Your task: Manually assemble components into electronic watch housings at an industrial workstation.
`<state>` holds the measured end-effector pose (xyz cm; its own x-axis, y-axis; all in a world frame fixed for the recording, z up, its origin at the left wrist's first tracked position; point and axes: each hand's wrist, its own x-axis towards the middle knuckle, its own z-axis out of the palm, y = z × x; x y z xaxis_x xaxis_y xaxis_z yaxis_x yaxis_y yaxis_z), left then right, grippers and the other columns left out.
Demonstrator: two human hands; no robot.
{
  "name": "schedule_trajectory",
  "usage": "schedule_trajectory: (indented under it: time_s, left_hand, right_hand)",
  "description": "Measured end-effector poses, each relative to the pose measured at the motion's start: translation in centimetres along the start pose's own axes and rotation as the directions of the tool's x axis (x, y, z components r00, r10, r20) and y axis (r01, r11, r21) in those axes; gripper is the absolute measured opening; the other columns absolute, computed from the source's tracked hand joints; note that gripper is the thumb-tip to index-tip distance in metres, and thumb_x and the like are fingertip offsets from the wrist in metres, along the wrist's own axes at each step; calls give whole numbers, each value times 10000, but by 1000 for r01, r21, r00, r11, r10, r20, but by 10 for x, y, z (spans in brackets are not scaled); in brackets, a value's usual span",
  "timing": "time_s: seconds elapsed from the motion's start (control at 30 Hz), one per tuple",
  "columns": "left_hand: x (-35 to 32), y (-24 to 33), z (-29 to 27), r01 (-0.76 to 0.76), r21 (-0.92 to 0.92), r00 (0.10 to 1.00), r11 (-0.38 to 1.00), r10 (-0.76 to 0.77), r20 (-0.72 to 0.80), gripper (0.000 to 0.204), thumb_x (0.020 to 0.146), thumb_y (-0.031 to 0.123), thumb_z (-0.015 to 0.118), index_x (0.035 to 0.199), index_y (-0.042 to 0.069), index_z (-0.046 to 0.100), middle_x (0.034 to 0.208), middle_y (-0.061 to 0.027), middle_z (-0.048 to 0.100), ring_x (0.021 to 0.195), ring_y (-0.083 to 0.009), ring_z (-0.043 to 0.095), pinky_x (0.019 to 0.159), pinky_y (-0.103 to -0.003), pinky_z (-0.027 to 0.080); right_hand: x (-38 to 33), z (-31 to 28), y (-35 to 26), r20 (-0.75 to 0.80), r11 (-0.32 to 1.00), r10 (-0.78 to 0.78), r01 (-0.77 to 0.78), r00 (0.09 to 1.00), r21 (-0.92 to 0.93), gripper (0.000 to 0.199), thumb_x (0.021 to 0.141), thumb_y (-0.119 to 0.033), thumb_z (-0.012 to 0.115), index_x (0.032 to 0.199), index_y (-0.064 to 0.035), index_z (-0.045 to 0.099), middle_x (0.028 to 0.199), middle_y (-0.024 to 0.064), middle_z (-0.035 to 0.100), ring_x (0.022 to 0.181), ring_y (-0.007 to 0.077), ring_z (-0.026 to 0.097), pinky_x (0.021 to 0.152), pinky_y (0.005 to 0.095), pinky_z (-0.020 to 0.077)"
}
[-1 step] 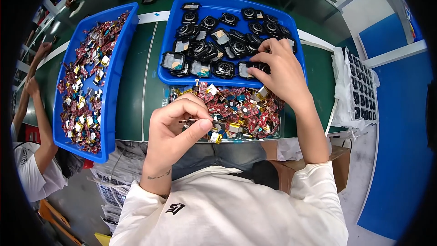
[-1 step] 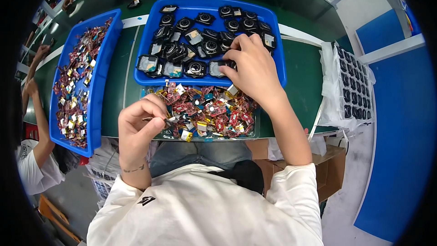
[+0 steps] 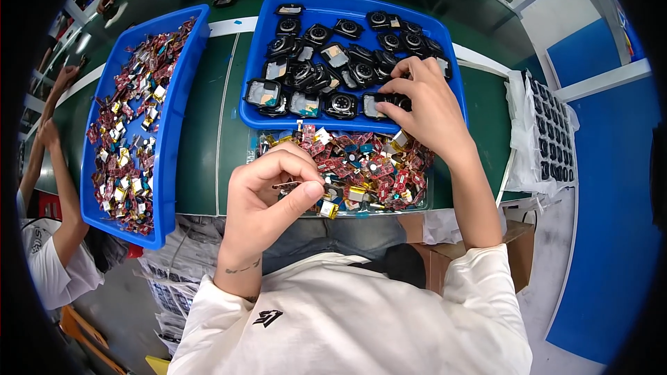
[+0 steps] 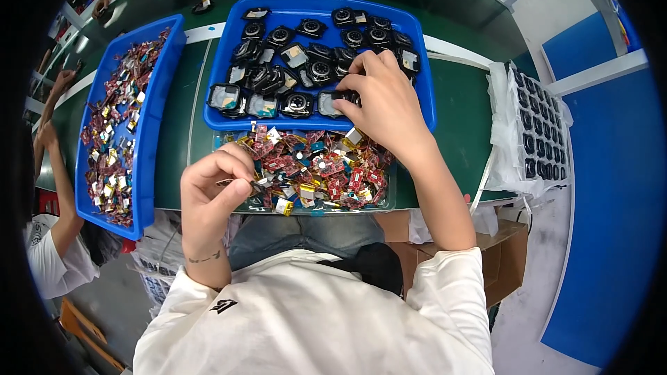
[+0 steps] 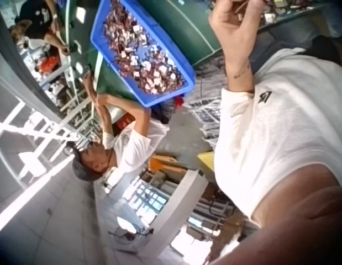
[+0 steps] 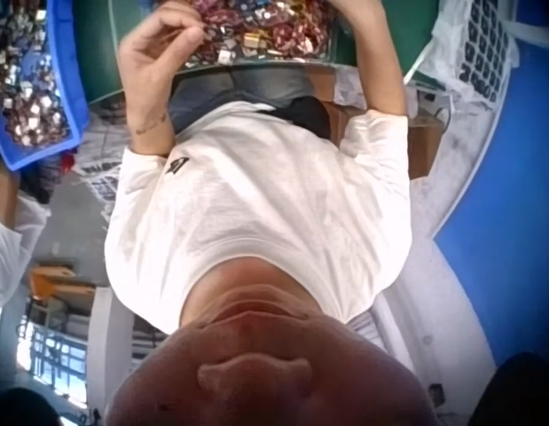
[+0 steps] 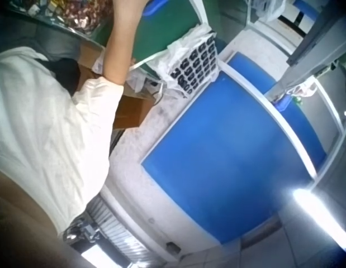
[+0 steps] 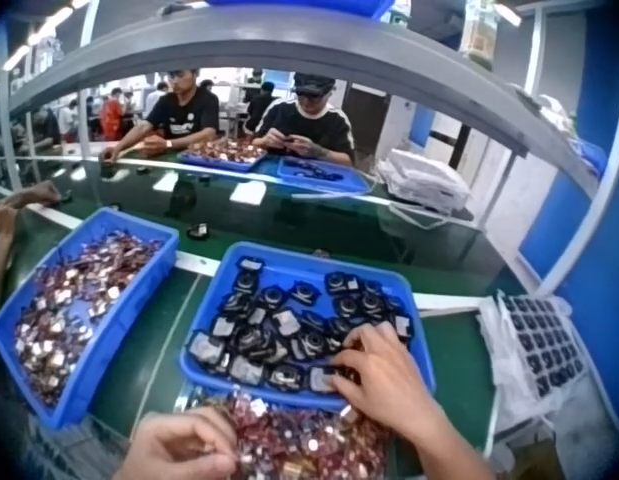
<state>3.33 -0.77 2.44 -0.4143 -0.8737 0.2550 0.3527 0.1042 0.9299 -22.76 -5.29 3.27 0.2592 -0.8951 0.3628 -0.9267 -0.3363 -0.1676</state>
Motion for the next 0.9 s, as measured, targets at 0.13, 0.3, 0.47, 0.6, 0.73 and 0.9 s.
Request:
schedule_trajectory:
  time_s: [0.13, 0.3, 0.47, 0.6, 0.73, 0.9]
  left_hand:
    - [1, 1, 3, -13, 30, 1000, 999, 14, -21, 67, 799, -8, 689, 832, -34, 636, 884, -82, 592, 819, -132, 551, 723, -243, 436]
    - [9, 3, 9, -83, 167, 993, 982, 96, -71, 66, 779, -13, 692, 830, -27, 652, 1012, -128, 615, 891, -146, 560, 790, -261, 441]
    - [25, 0, 23, -124, 304, 980, 945, 165, -113, 72, 783, 6, 693, 841, -25, 663, 1161, -175, 614, 1004, -180, 581, 817, -291, 471]
    - [33, -2, 30, 26, 244, 974, 969, 31, -226, 67, 802, 19, 692, 855, -18, 678, 1168, -163, 617, 898, -110, 608, 745, -228, 486]
    - [33, -8, 26, -33, 354, 978, 935, 103, -183, 75, 802, 21, 693, 859, -27, 678, 1091, -131, 649, 854, -97, 616, 719, -213, 479]
    - [33, -10, 29, -30, 426, 962, 904, 142, -232, 81, 778, 16, 704, 843, -28, 686, 955, -126, 676, 822, -145, 635, 717, -248, 487]
  right_hand:
    - [2, 0, 3, -146, 984, -79, 100, 986, 148, 193, 692, -122, 758, 807, -29, 633, 954, 65, 610, 880, 218, 551, 720, 315, 486]
    - [-13, -16, -23, 98, 566, 337, -285, 936, 774, 193, 818, -48, 684, 990, -10, 604, 767, 30, 650, 633, 32, 569, 552, 183, 452]
    - [-23, -16, -51, 163, 292, 298, -253, 940, 922, 284, 849, -22, 658, 1123, -5, 586, 927, 67, 611, 678, 42, 572, 559, 167, 480]
    - [-28, -10, -65, 141, 208, 279, -204, 950, 957, 367, 805, 76, 636, 1166, 16, 607, 1025, 76, 609, 902, 91, 587, 684, 207, 537]
    - [-30, 0, -70, 100, 173, 268, -149, 958, 974, 374, 802, 91, 614, 1170, 25, 604, 1053, 88, 613, 925, 98, 591, 708, 212, 544]
    - [-30, -1, -74, 182, 54, 289, -206, 940, 977, 353, 811, 95, 607, 1161, 45, 605, 1008, 87, 617, 818, 74, 603, 692, 194, 533]
